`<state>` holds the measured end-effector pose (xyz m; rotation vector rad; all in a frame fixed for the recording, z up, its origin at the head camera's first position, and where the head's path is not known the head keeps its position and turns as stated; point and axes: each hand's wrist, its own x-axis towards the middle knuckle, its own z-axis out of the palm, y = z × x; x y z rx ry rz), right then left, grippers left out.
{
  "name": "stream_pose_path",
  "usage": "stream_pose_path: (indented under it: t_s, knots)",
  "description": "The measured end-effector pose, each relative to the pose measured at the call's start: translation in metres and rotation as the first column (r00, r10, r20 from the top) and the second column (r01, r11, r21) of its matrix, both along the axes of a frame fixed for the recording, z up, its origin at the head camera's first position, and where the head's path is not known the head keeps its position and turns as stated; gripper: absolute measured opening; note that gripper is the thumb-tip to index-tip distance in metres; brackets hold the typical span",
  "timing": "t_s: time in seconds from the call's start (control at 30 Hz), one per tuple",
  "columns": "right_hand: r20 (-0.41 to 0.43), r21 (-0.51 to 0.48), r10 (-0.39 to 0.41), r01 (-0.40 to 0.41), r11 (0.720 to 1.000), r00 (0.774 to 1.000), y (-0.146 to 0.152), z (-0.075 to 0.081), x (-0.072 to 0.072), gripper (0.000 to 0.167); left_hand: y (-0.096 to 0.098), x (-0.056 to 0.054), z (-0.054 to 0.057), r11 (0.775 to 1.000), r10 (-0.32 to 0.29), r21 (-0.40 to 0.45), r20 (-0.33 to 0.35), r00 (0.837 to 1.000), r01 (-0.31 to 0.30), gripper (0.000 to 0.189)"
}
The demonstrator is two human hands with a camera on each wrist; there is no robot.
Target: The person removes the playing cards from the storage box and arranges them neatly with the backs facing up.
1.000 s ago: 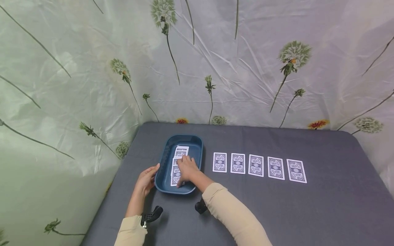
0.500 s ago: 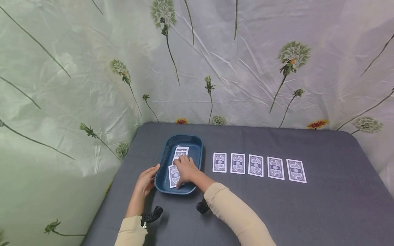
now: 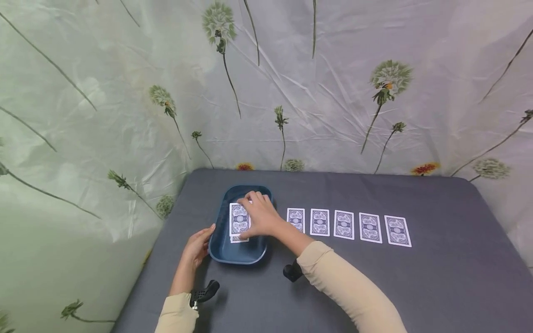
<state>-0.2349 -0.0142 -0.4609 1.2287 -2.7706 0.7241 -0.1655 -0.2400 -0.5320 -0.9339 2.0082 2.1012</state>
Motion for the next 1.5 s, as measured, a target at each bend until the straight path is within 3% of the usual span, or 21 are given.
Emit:
stream_pose_path:
  t_s: [0.2,0.5,0.93,1.23,1.5]
  knots:
    - [-0.023,0.022,-0.037,0.038,0.999,0.999,0.041,0.006,0.001,0.091,-0.001,0.001,0.0,1.0,-0.002,-0.01,0.013,1.0,0.002,0.04]
    - [-0.044,0.022,-0.144,0.145,0.989,0.989,0.115,-0.006,0.004,0.092,0.001,0.001,0.002,1.0,-0.002,0.004,-0.001,1.0,0.002,0.031]
    - [-0.08,0.031,-0.34,0.343,0.939,0.937,0.212,-0.015,0.016,0.092,0.001,0.002,0.001,0.999,-0.021,0.035,-0.017,1.0,0.022,0.032]
    - [-0.087,0.053,-0.353,0.358,0.932,0.932,0.239,-0.009,0.019,0.092,0.002,0.004,0.003,0.999,-0.006,0.048,-0.013,1.0,0.007,0.029]
    - [-0.161,0.031,-0.36,0.369,0.929,0.919,0.254,0.0,0.024,0.091,0.002,0.004,0.005,0.999,-0.004,0.038,0.002,1.0,0.004,0.03]
